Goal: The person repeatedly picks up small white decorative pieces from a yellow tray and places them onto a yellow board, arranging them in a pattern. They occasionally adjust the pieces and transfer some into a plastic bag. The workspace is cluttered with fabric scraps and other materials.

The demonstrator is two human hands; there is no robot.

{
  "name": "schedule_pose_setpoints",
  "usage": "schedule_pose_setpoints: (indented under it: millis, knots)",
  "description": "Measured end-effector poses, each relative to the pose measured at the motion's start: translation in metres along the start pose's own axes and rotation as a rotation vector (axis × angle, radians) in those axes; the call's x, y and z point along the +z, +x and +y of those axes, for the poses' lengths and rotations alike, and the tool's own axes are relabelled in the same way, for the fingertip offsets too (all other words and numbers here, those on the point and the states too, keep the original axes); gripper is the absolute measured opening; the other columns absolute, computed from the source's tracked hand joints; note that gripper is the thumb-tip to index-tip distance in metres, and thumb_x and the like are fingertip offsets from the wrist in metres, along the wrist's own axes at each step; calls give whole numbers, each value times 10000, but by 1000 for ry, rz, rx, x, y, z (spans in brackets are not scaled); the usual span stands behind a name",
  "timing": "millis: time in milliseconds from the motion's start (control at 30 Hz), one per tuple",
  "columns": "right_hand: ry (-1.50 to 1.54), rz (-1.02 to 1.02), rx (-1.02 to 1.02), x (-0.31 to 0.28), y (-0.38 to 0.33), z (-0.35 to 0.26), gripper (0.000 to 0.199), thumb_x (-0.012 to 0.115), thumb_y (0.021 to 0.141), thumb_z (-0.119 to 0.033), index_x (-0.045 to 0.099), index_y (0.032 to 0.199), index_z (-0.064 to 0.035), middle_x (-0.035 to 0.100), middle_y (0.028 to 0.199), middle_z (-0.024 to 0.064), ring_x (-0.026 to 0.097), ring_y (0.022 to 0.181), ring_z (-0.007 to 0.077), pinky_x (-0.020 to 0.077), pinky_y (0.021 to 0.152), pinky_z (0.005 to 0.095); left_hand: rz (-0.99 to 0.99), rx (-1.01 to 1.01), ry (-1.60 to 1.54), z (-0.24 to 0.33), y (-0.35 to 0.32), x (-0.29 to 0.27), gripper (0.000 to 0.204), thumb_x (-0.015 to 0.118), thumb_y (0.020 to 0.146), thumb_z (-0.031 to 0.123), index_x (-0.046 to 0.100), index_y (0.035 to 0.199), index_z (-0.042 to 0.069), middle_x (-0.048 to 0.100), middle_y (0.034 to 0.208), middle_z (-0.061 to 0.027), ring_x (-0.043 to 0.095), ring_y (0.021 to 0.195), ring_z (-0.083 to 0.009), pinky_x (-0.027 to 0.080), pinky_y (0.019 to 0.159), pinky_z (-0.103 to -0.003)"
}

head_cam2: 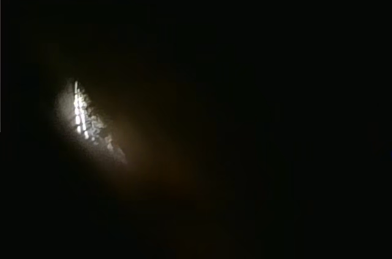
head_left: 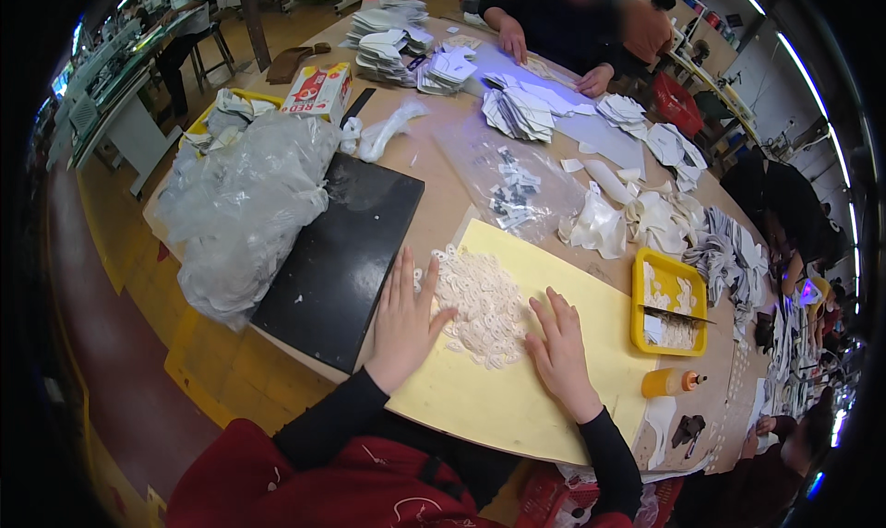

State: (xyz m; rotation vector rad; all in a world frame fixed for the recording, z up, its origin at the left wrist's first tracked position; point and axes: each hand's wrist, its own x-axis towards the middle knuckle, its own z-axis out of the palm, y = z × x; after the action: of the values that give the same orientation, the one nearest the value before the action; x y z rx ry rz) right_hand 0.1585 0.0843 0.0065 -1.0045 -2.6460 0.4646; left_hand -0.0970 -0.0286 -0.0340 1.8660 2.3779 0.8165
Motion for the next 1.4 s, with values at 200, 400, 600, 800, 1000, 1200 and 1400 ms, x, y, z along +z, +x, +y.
schedule_pose_setpoints:
  millis: [200,400,600,800,1000,1200,1400]
  knots:
    - [174,26,-69,9,3,6,607,654,1001,-252,448,1544,-74,327,1613,309,398,1439,481,350,1199,514,-38,-20,-109,7,43,15,771,569,1046,469,325,1603,-5,315,1622,-322,296,1529,-436,259,1238,-519]
    - [131,21,-150,8,3,6,655,655,1008,-308,413,1565,-63,391,1593,276,433,1431,447,371,1188,494,-127,152,-227,31,50,25,642,554,1063,397,436,1524,-35,433,1582,-249,388,1489,-396,298,1224,-520]
    - [273,33,-80,5,-2,7,651,653,1011,-307,411,1560,-53,423,1585,239,449,1424,427,384,1180,484,-58,19,-155,19,51,15,609,499,1090,387,442,1517,-45,439,1589,-241,373,1507,-384,283,1239,-490]
    - [208,39,-115,7,-1,9,645,659,1008,-309,421,1545,-42,436,1573,237,460,1412,424,393,1174,483,-141,68,-103,17,48,20,658,443,1100,430,388,1561,-36,396,1630,-220,347,1526,-385,255,1253,-488]
    - [237,80,-81,10,-1,10,684,673,997,-337,411,1553,-37,432,1570,251,440,1425,434,372,1186,497,-195,135,-169,42,36,25,696,440,1100,446,329,1590,-36,372,1643,-219,337,1529,-391,257,1255,-485]
    - [102,199,-62,22,30,20,689,649,998,-301,383,1564,-12,443,1565,258,418,1455,432,323,1222,496,-171,116,-104,56,43,40,625,474,1090,316,338,1576,-53,377,1618,-270,346,1515,-414,257,1253,-498]
    - [358,74,-161,34,87,28,584,595,1029,-331,480,1497,-1,526,1504,251,480,1405,422,359,1193,489,-32,74,-370,29,38,44,560,462,1075,196,359,1557,-70,364,1608,-306,321,1517,-435,230,1261,-508]
